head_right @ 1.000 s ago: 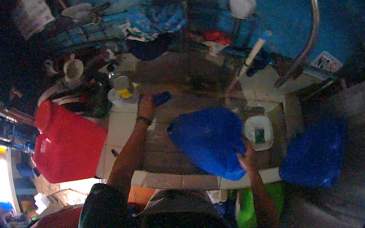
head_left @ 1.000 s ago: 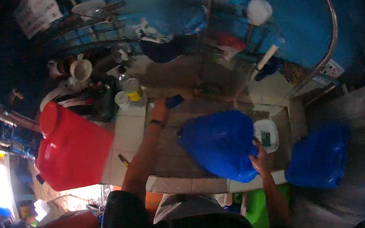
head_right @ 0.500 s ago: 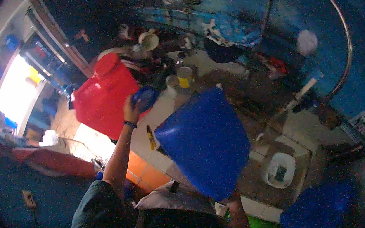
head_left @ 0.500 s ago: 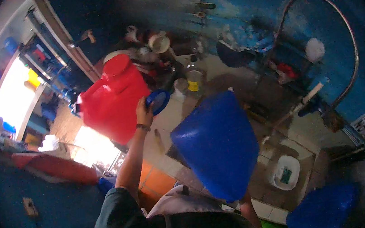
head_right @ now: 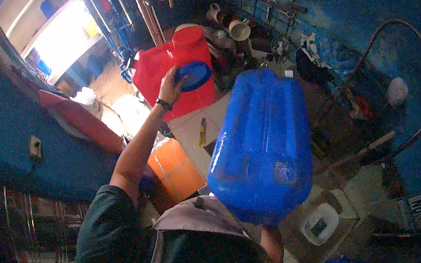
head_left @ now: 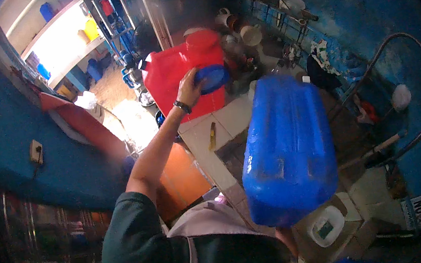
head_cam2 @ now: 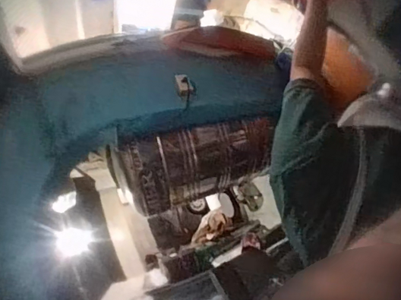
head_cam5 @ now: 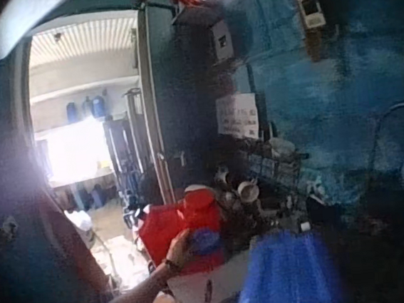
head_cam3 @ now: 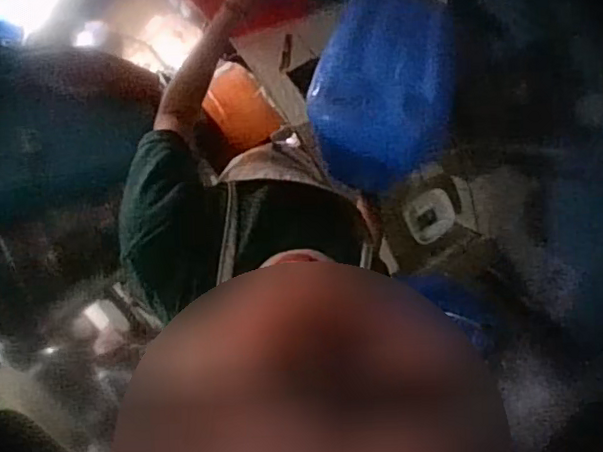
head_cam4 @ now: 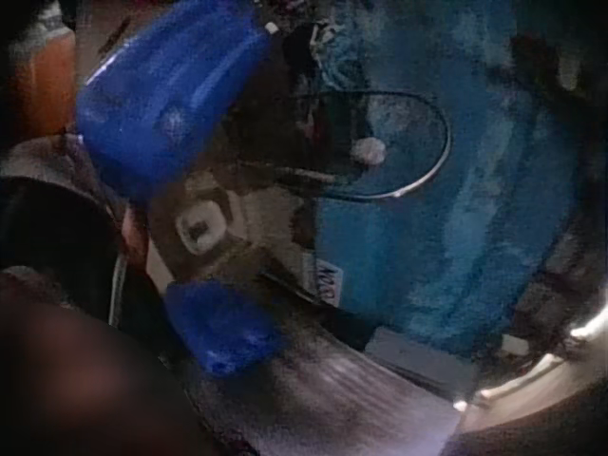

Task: The person fills a blue plastic container with water from a tap, then scrubs its exterior with a sponge. They rinse the container and repeat the process with a green plastic container, scrubbing and rinsing it as well.

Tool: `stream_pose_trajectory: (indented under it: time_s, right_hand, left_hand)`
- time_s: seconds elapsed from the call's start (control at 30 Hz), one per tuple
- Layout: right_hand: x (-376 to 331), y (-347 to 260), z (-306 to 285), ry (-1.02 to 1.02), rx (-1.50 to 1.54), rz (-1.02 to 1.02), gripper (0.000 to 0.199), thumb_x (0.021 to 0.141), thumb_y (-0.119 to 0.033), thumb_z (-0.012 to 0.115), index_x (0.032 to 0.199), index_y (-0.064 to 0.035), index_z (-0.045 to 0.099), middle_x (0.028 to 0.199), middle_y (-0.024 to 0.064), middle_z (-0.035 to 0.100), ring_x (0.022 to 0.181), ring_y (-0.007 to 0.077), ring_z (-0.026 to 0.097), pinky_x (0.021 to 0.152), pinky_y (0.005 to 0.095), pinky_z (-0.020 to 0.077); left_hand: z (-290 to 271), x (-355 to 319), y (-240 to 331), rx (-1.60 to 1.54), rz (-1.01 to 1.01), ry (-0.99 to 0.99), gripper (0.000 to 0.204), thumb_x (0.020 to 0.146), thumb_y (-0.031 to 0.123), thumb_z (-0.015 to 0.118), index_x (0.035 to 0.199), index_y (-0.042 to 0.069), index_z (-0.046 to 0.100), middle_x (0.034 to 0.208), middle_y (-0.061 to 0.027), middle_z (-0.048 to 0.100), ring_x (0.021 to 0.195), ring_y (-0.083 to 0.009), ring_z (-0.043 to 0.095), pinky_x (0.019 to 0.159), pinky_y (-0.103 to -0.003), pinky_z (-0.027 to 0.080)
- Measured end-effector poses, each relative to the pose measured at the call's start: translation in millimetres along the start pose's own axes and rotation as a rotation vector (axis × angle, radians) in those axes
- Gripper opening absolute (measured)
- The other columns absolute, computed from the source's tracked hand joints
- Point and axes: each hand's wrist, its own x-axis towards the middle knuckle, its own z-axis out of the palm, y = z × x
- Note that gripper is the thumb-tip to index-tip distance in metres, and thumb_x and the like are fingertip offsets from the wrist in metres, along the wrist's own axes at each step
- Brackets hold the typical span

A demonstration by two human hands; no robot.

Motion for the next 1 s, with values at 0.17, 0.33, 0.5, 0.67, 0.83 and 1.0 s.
stream_pose_trajectory:
  time_s: [0.17,0.33,0.5,0.67,0.83,1.0]
  right_hand:
    - [-32,-25,8,-0.025,-0.058,-0.1,0.045,0.082,-0.014,0.055,0.125,-0.007,0.043,0.084,0.0027,0.054,0.06,0.0105,0.047,0.053,0.0274,0.0411]
    - [-73,-65,35,-0.061,-0.11,-0.28,0.046,0.082,-0.013,0.054,0.127,-0.0072,0.042,0.081,0.0021,0.053,0.057,0.0098,0.046,0.05,0.0268,0.0407]
    - [-113,-129,75,-0.068,-0.287,-0.535,0.047,0.083,-0.012,0.053,0.128,-0.0075,0.041,0.079,0.0016,0.053,0.054,0.009,0.045,0.048,0.0262,0.0404]
    - [-122,-183,125,-0.234,-0.484,-0.576,0.056,0.08,-0.006,0.056,0.132,-0.0081,0.036,0.079,0.0022,0.054,0.049,0.0082,0.044,0.041,0.0254,0.0392]
    - [-135,-193,163,-0.259,-0.719,-0.677,0.067,0.077,0.0,0.061,0.136,-0.0089,0.03,0.072,0.0031,0.055,0.048,0.0093,0.046,0.042,0.0244,0.0404]
    - [-157,-193,174,-0.237,-0.766,-0.683,0.068,0.077,0.004,0.059,0.137,-0.0051,0.029,0.07,0.0026,0.053,0.048,0.0079,0.045,0.042,0.0227,0.0389]
  left_hand:
    - [-12,-7,5,-0.017,-0.189,-0.127,0.041,0.082,0.019,0.062,0.116,-0.002,0.049,0.107,-0.0206,0.059,0.1,-0.0294,0.058,0.084,-0.035,0.045]
    - [-36,8,25,0.024,-0.073,-0.099,0.04,0.08,0.013,0.062,0.118,0.002,0.051,0.109,-0.0205,0.059,0.101,-0.0287,0.059,0.085,-0.036,0.046]
    - [-47,47,100,0.065,0.096,-0.146,0.04,0.076,0.001,0.059,0.115,0.005,0.053,0.103,-0.0186,0.061,0.098,-0.0304,0.06,0.079,-0.037,0.049]
    - [15,47,196,-0.107,0.555,-0.209,0.051,0.065,-0.003,0.06,0.114,0.009,0.054,0.11,-0.0161,0.059,0.101,-0.0316,0.058,0.083,-0.038,0.048]
    - [73,15,251,-0.139,0.825,-0.513,0.049,0.07,0.015,0.06,0.117,0.007,0.051,0.121,-0.0147,0.053,0.109,-0.0321,0.053,0.091,-0.038,0.045]
    - [77,-13,255,-0.088,0.998,-0.587,0.055,0.075,0.034,0.063,0.123,0.013,0.049,0.131,-0.0172,0.043,0.124,-0.0375,0.037,0.103,-0.05,0.029]
